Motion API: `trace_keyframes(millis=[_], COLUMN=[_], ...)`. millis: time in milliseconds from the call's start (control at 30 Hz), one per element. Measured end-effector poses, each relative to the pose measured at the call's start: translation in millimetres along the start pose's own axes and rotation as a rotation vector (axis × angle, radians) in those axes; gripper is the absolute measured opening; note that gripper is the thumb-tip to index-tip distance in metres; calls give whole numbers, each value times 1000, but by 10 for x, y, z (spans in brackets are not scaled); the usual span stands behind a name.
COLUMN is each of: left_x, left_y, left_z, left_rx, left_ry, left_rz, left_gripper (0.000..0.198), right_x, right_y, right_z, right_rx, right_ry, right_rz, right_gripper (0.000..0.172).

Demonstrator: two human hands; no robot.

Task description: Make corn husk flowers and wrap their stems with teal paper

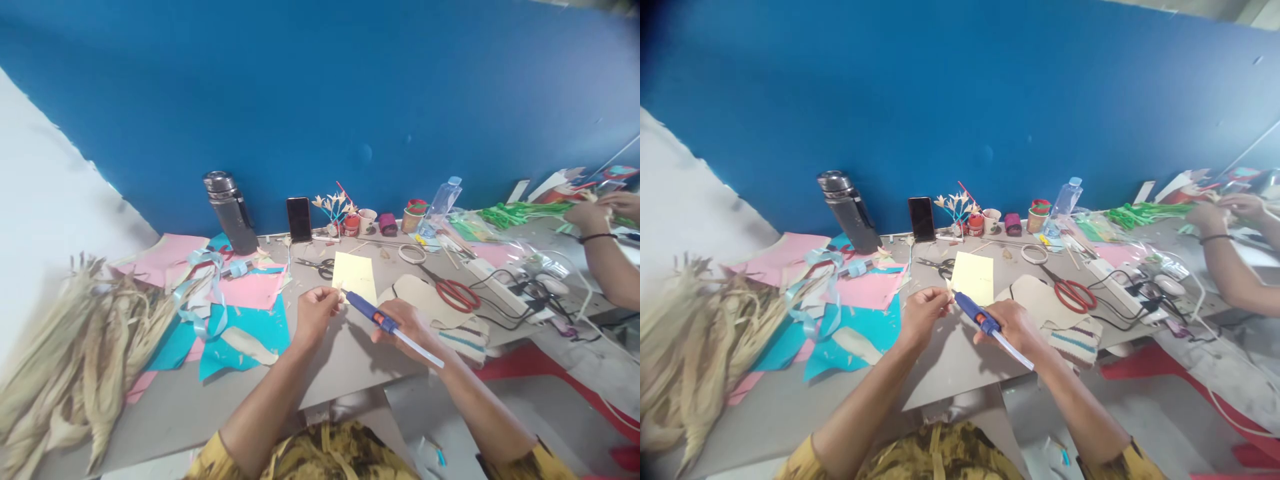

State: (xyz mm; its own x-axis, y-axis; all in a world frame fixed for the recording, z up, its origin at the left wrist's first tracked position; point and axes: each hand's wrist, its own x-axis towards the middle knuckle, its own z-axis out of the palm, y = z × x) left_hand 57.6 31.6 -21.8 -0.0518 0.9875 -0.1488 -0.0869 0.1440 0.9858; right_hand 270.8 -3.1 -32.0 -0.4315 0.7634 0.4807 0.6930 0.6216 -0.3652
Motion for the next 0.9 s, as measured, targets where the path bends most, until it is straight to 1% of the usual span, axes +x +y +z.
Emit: trace_keyframes(millis=[200,300,400,467,567,633,700,733,800,833,900], left_x=[39,58,46,12,-66,-117,-152,-162,-173,-176,-186], left_y=[-49,-19,58,100,104,73,35,20,3,1,1], left_z=[-26,-101,-293,-477,-753,-887,-965,-986,-1004,-1006,-1010], left_rx=[-16,-28,-103,-168,-249,-275,-294,-308,-337,-350,-371], left_ry=[9,36,103,170,202,211,213,211,202,198,190], left_rz=[-19,-14,3,17,18,9,-9,-19,-33,-37,-43], left_gripper=[15,17,24,27,29,29,31,32,34,34,34], right_x=[-70,-33,68,125,138,129,161,207,363,468,697], right_y=[21,40,95,153,230,235,178,121,-37,-129,-302], right_z=[-30,-64,-60,-26,31,40,29,24,44,76,188], right_rx=[16,-64,-235,-340,-431,-439,-428,-417,-378,-346,-282], right_ry=[-75,-110,-211,-276,-330,-346,-320,-298,-267,-277,-338], right_rz=[82,192,313,367,393,369,330,308,273,266,272], right_gripper=[55,43,27,22,25,30,33,30,19,17,22])
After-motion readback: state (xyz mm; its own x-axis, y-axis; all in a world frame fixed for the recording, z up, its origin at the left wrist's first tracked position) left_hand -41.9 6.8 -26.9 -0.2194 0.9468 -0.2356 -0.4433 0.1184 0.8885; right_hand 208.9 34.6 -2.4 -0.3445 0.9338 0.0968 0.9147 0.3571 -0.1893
